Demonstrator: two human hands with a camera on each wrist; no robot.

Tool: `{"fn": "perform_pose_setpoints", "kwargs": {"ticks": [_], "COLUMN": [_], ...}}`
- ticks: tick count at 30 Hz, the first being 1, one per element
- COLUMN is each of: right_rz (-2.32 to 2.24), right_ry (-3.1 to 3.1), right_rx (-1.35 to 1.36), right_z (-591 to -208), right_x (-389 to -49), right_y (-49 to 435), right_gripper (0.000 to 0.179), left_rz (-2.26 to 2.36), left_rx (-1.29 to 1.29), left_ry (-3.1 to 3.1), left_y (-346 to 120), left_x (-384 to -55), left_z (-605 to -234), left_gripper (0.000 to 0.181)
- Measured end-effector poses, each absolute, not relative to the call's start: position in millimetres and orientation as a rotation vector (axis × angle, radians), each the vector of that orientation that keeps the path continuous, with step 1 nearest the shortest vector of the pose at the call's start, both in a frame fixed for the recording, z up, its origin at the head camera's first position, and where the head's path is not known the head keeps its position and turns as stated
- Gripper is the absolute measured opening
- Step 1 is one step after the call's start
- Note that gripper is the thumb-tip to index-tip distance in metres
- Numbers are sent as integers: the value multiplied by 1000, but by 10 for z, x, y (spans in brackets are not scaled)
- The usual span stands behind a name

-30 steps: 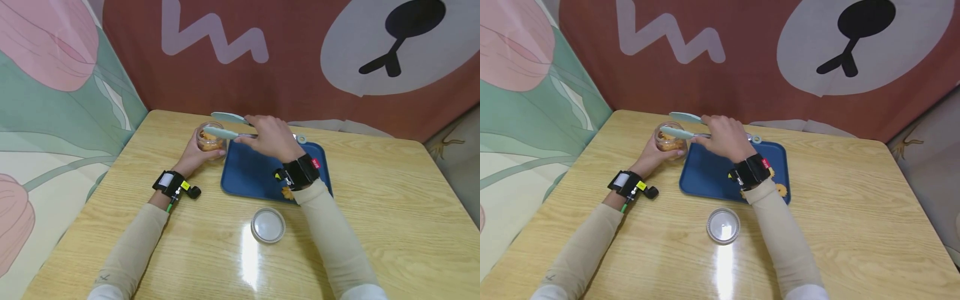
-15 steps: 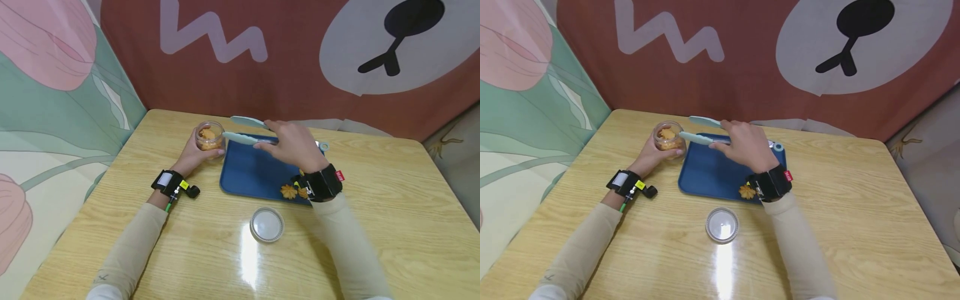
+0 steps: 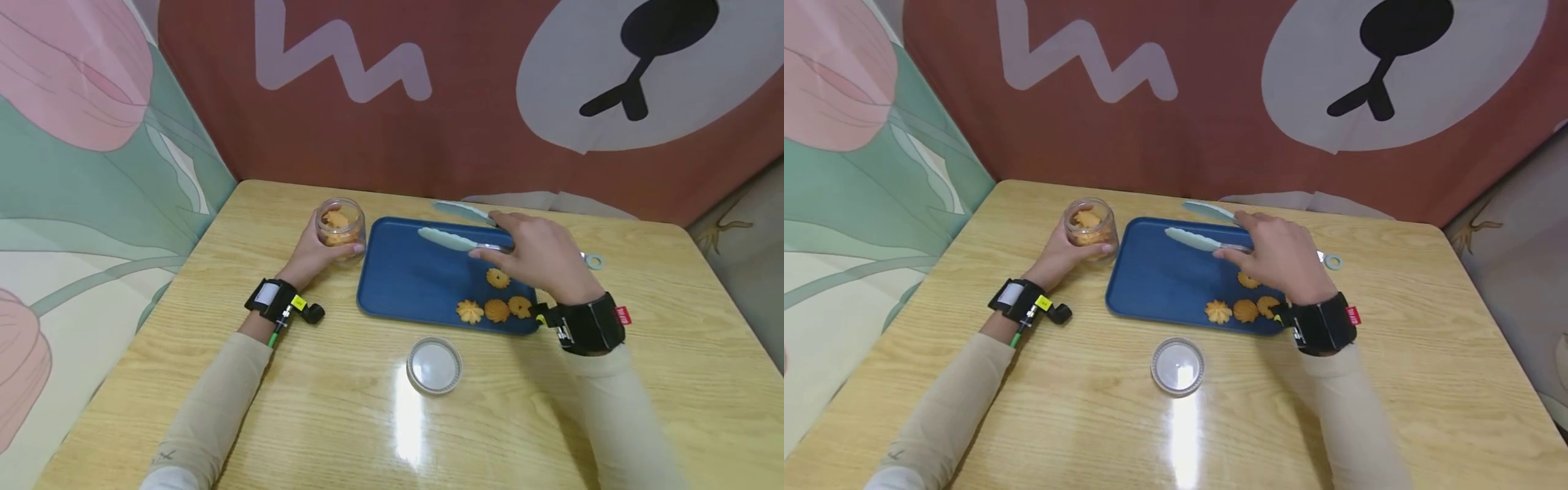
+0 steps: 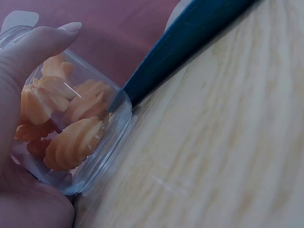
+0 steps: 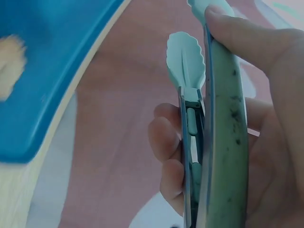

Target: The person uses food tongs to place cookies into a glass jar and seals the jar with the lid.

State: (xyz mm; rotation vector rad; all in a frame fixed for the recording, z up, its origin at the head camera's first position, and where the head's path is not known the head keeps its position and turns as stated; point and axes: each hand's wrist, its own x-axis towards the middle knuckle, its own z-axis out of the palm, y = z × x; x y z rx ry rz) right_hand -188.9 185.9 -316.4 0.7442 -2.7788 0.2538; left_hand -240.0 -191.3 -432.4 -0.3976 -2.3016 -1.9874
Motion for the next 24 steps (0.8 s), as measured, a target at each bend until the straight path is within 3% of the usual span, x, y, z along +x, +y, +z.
{"fn": "perform_pose_setpoints", "kwargs": {"ticks": [14, 24], "right_rz": [196, 238], "right_ry": [-2960, -3152], "right_rx": [674, 738], "right_z": [-3347, -3336], "right_x": [-1597, -1554], "right_y": [2562, 2717], "right_gripper": [75, 77], "left_rz": [-2022, -1987], "left_rx": [-402, -402], "left_ry": [-2318, -2345], "left_y": [-1855, -1846], "left_x": [-2219, -2209], "left_z": [-4091, -4062], "left_gripper": [87, 86]}}
